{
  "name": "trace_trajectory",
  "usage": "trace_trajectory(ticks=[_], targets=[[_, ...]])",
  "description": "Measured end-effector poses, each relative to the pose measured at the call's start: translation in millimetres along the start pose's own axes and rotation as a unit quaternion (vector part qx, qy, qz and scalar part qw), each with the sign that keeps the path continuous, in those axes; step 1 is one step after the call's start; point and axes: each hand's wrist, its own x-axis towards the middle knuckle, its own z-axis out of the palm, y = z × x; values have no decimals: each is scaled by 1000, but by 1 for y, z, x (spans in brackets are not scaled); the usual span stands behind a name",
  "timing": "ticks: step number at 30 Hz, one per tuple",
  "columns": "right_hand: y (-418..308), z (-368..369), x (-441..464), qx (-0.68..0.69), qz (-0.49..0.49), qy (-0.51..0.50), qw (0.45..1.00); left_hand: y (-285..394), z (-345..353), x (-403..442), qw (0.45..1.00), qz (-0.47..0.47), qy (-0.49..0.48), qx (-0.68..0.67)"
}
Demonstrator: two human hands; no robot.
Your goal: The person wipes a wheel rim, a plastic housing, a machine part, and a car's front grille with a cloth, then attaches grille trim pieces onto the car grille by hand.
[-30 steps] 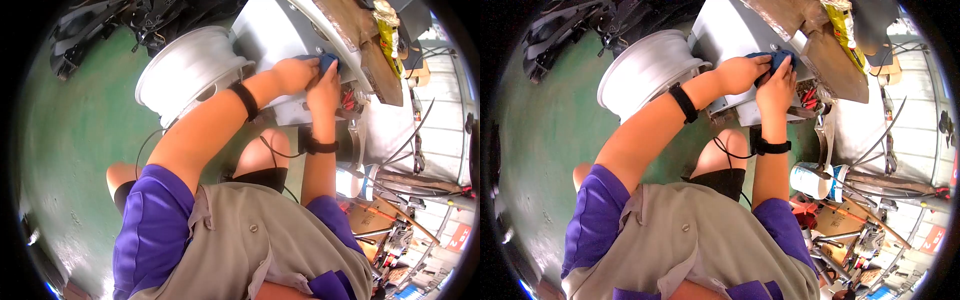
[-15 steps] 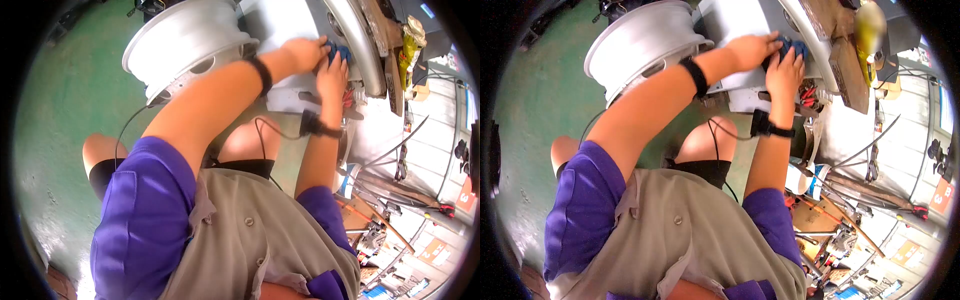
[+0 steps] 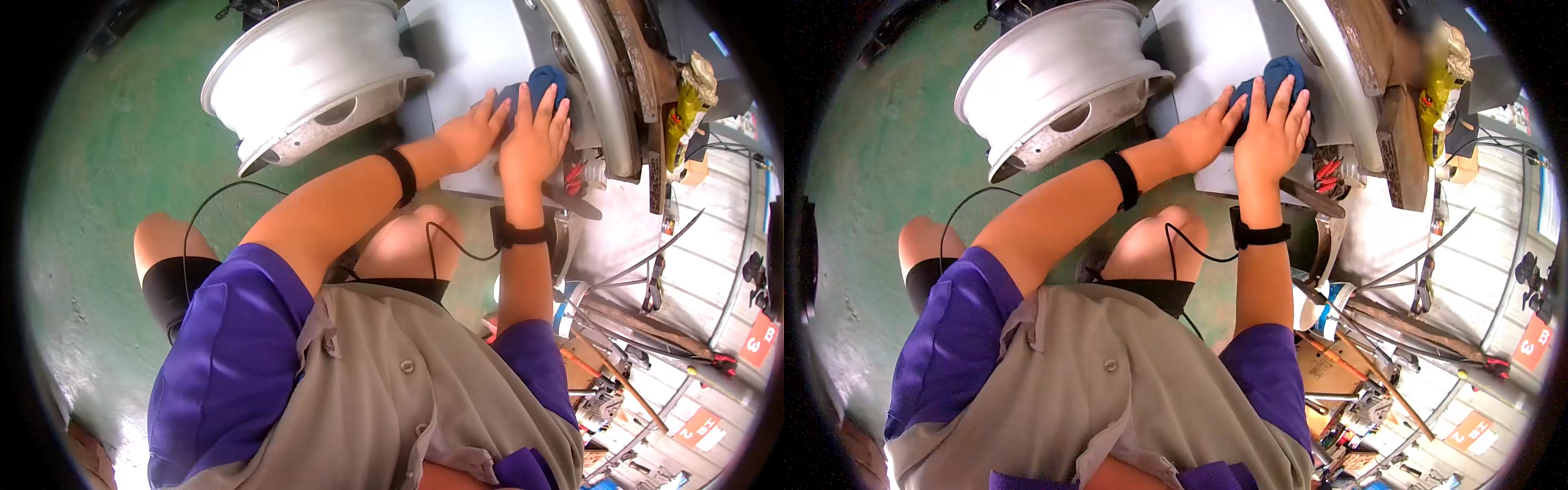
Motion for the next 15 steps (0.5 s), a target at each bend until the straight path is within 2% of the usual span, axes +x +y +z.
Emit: trace_trajectory(ticks=[2, 8, 10, 13, 15], targets=[[2, -1, -2, -13, -15, -7, 1000, -1, 1, -2, 1000, -4, 12, 2], [-4, 7, -24, -40, -93, -72, 992, -5, 10, -19, 986, -80, -131, -68], [-21, 34, -47, -30, -164, -127, 978, -27, 29, -25, 972, -88, -199, -85], [-35, 63, -54, 87, -199, -102, 971, -29, 0, -49, 902, -224, -195, -313], [-43, 71, -46, 144, -213, -110, 960, -40, 2, -52, 843, -273, -157, -437]])
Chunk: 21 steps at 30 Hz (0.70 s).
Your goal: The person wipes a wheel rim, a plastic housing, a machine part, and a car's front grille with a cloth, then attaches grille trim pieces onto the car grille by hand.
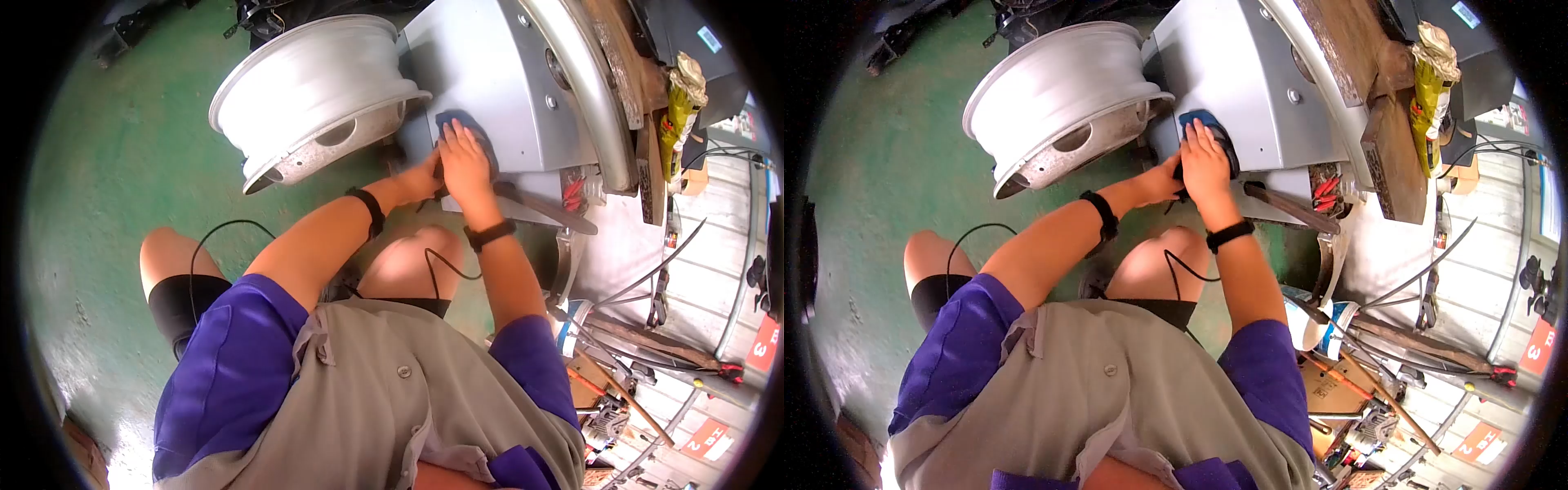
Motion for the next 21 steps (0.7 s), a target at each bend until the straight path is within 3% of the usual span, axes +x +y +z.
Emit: trace_trajectory(ticks=[3, 5, 7, 10, 13, 15, 19, 21], targets=[[12, -14, 21, 0, 22, -61, 998, 20, -2, 8, 990, 8, 1, -141], [29, -26, 36, -27, 45, 31, 998, 47, -3, 20, 983, 67, 14, -171], [37, -52, 51, -38, 92, 106, 989, 68, -7, 36, 983, 159, 51, -80], [39, -66, 74, -66, 140, 139, 978, 77, -17, 53, 956, 266, 126, -2], [43, -30, 83, -148, 89, 78, 982, 64, -29, 54, 966, 214, 54, -138], [40, -4, 79, -119, 57, 64, 989, 57, -22, 31, 969, 98, 62, -220], [19, 19, 46, 10, 26, 3, 1000, 25, -19, 15, 974, -26, 37, -223], [16, 3, 32, 79, 37, 3, 996, 30, -9, 3, 977, -8, 34, -209]])
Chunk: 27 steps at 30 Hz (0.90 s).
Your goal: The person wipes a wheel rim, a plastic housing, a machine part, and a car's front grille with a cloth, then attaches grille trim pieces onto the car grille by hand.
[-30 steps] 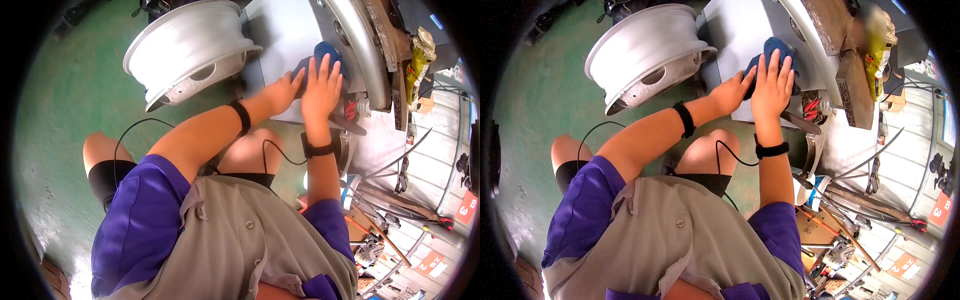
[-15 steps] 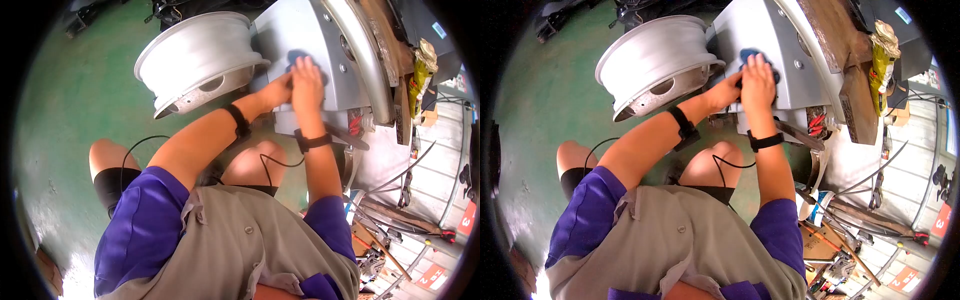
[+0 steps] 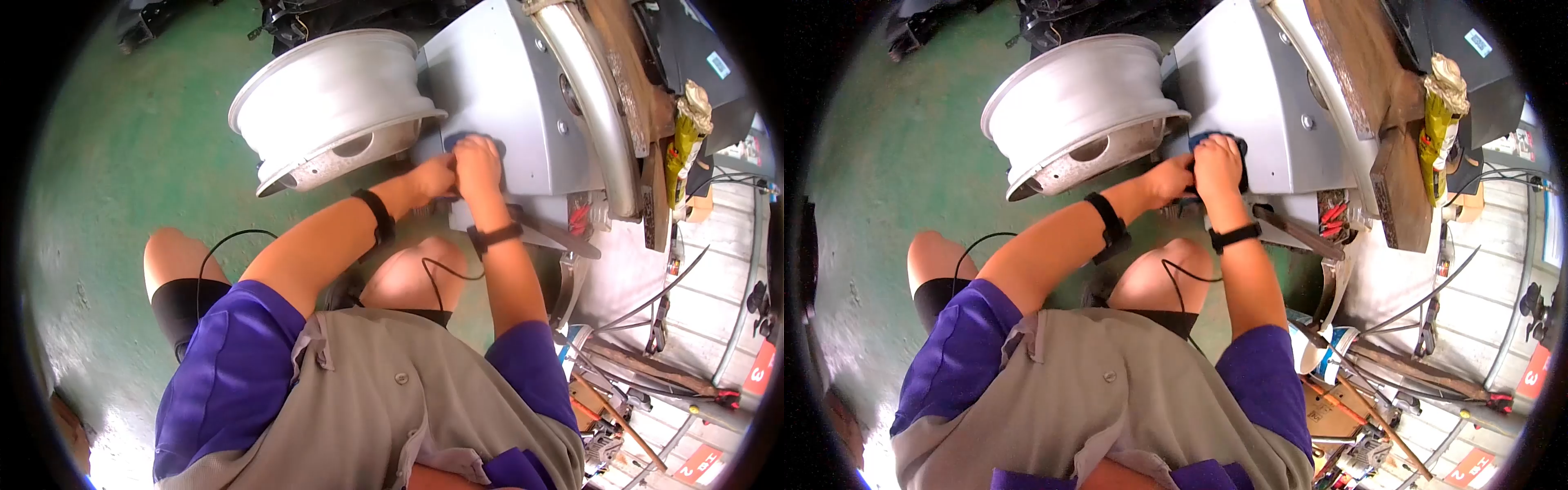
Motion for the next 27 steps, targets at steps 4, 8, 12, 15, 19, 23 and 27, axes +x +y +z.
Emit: trace_trajectory(ticks=[4, 8, 12, 15, 19, 23, 27], targets=[[1, -68, -3, 16, 20, 137, 990, 16, 29, -9, 979, 170, -45, 99], [-1, -133, -7, -58, 138, 236, 960, 34, 63, 3, 827, 442, -19, 348], [-2, -127, -7, -7, 250, 166, 954, 20, 69, 10, 820, 437, -3, 369], [-2, -106, -7, -100, 256, 121, 954, 14, 56, 18, 825, 407, -1, 393], [4, -89, 15, -157, 230, 143, 950, 22, 36, 52, 817, 442, 23, 369], [11, -70, 49, -177, 237, 160, 942, 54, 11, 84, 812, 449, 89, 362], [21, -65, 79, -147, 245, 162, 945, 106, 1, 92, 871, 336, 95, 347]])
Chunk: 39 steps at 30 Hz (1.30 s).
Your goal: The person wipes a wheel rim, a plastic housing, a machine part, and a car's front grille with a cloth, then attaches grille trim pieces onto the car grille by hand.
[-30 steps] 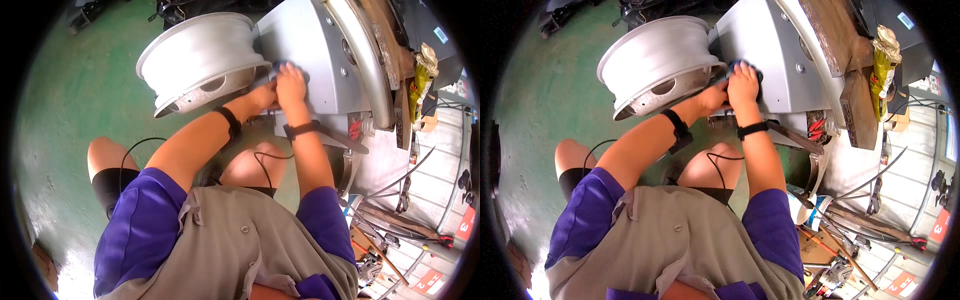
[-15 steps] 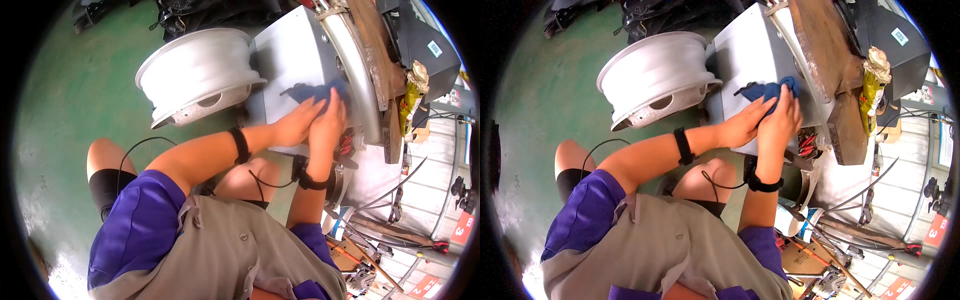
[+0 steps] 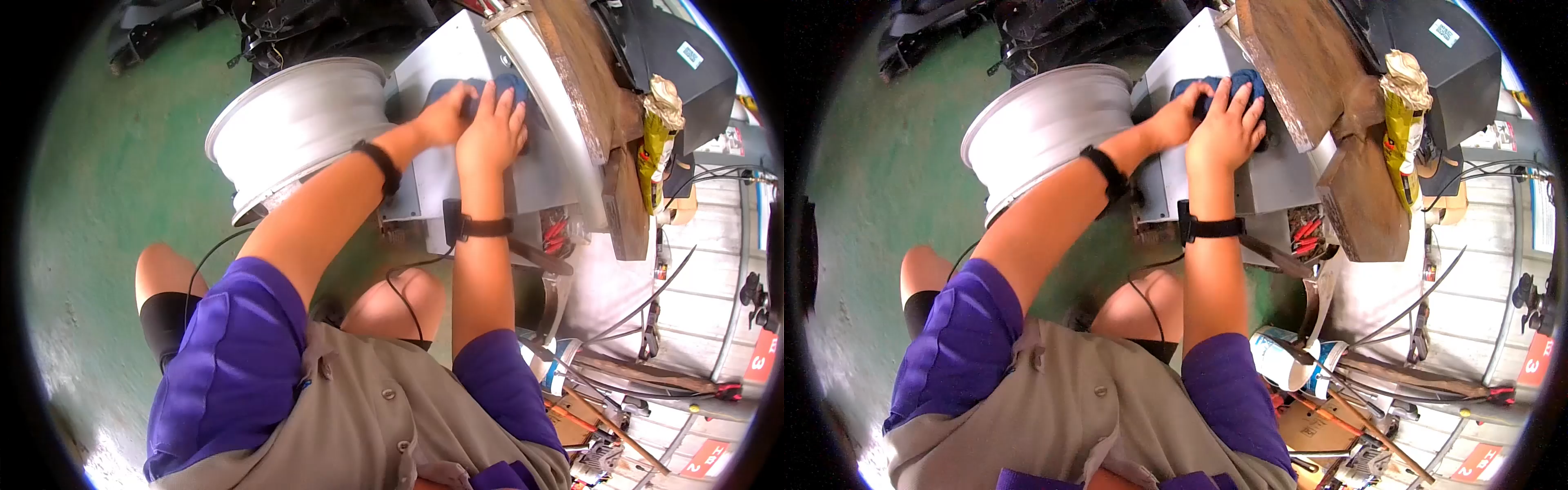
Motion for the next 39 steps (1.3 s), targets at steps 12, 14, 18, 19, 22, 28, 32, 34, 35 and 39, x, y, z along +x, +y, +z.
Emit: trace_trajectory(ticks=[12, 14, 18, 19, 22, 28, 32, 34, 35, 39], targets=[[43, -86, -87, 51, 82, -26, 995, 31, 49, -74, 981, 179, -25, 63], [44, -88, -94, 59, 104, -17, 993, 51, 53, -86, 976, 187, -39, 103], [41, -89, -90, 39, 120, -32, 991, 59, 50, -73, 932, 279, -3, 231], [39, -89, -87, 23, 116, -43, 992, 60, 47, -67, 930, 263, -8, 257], [33, -87, -86, -17, 97, -60, 993, 56, 39, -55, 906, 229, -18, 355], [27, -64, -62, -29, 44, -33, 998, 64, 37, -24, 890, 160, -4, 427], [13, -52, -35, -30, 60, -53, 996, 56, 18, 11, 918, 146, -3, 369], [9, -44, -22, -49, 51, -45, 996, 47, 12, 24, 916, 168, 11, 365], [6, -40, -15, -50, 57, -54, 996, 48, 3, 32, 844, 222, -54, 485], [2, -21, 7, -58, 52, -47, 996, 23, -4, 52, 941, 196, 11, 276]])
